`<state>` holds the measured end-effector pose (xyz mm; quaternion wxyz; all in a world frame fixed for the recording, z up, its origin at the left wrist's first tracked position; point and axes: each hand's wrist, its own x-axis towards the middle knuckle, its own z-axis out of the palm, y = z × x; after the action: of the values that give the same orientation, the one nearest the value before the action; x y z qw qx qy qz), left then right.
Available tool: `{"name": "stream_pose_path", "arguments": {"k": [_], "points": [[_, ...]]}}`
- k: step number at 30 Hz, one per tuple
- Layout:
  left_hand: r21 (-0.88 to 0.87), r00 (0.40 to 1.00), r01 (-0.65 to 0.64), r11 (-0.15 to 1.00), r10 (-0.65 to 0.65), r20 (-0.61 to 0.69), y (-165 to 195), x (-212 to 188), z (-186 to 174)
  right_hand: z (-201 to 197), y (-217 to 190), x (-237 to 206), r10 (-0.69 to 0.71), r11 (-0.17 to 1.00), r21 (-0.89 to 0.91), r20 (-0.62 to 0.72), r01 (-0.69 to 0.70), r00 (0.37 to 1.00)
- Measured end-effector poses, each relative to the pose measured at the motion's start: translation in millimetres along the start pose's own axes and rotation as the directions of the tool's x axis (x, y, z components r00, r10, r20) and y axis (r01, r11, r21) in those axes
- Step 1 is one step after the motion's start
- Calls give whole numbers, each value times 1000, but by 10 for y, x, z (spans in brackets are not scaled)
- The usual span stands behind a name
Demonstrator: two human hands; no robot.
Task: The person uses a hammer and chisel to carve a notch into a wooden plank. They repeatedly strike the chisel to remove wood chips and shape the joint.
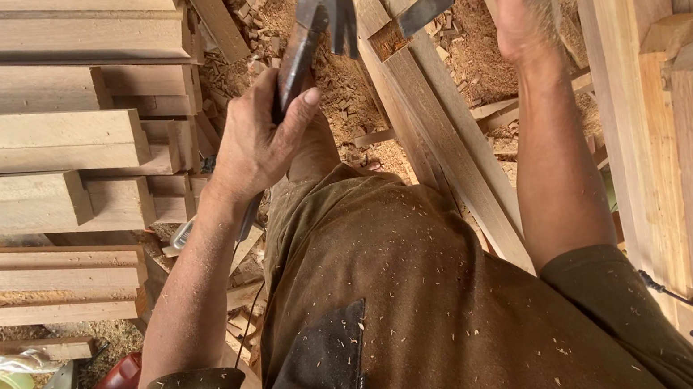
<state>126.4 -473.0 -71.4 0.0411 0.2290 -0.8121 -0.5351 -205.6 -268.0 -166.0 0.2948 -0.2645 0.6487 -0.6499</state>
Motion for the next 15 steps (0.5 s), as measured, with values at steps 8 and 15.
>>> {"name": "stream_pose_path", "arguments": {"k": [8,15], "points": [[-94,983,179,979,-181,-18,6,-77,53,73,427,276,16,948,317,15,-20,1000],[-139,967,249,958,-253,-12,-41,-70,100,328,845,518,91,988,106,198,-114,976]]}}
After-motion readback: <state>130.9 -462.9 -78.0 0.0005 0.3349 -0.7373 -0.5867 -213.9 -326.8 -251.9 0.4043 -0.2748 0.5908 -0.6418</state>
